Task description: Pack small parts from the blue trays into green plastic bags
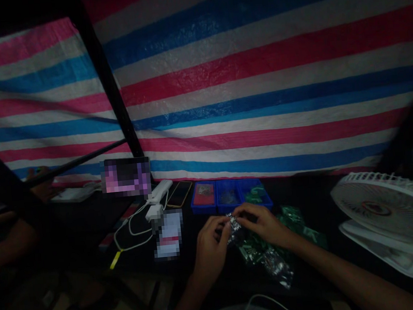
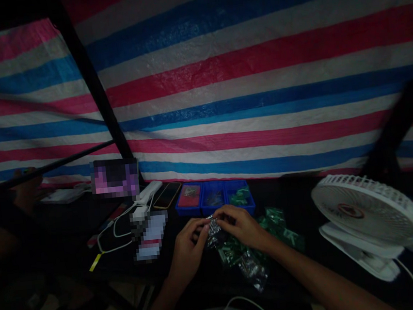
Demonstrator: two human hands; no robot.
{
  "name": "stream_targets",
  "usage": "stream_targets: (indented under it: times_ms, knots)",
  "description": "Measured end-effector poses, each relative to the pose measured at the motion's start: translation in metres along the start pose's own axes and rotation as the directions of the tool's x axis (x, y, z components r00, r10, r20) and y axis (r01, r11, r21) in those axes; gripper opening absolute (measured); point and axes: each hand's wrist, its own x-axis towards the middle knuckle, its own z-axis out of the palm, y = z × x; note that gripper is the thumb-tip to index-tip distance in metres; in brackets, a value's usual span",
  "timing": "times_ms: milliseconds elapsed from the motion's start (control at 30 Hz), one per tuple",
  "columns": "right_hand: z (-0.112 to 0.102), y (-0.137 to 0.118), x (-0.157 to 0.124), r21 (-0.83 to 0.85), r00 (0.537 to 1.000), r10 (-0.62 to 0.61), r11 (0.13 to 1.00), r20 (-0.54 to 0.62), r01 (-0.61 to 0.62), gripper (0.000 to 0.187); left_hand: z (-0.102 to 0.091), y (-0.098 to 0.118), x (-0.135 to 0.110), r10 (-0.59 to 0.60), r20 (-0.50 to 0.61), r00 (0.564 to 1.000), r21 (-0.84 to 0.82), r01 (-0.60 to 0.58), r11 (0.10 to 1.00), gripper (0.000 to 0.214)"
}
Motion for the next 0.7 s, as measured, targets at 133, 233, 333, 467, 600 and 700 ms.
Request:
stream_targets:
  times_ms: [133, 233, 333, 467, 600, 700]
  knots:
    - [-0.001, -0.001, 0.001, 0.006, 1.0, 0.01, 1.0, 0.012, -0.01, 0.017, 0.001, -0.004, 0.0, -0.027, 0.009, 1.0, 0.014, 0.027, 1.0, 0.022]
    - [0.0, -0.003, 0.001, 0.029, 1.0, 0.009, 1.0, 0.012, -0.009, 0.013, 0.003, -0.008, 0.0, -0.071, -0.014, 0.997, -0.032, 0.07, 0.997, 0.03]
    - [0.001, -0.002, 0.0, 0.04, 1.0, 0.017, 0.999, 0.01, -0.018, 0.013, 0.005, -0.011, 0.0, -0.079, -0.02, 0.997, -0.057, 0.077, 0.995, 0.039]
    - [0.003, 0.005, -0.001, 0.056, 1.0, 0.03, 0.998, 0.008, -0.03, 0.03, 0.004, -0.012, 0.001, -0.075, -0.007, 0.997, -0.021, 0.075, 0.997, 0.037]
    - [0.002, 0.005, -0.001, 0.02, 1.0, -0.003, 1.0, 0.013, 0.002, 0.025, 0.004, -0.012, 0.002, -0.071, -0.004, 0.997, 0.021, 0.072, 0.997, 0.029]
    - [0.0, 0.002, 0.0, -0.014, 0.999, -0.047, 0.999, 0.022, 0.048, 0.022, 0.003, -0.012, 0.002, -0.057, 0.008, 0.998, 0.024, 0.057, 0.998, 0.022]
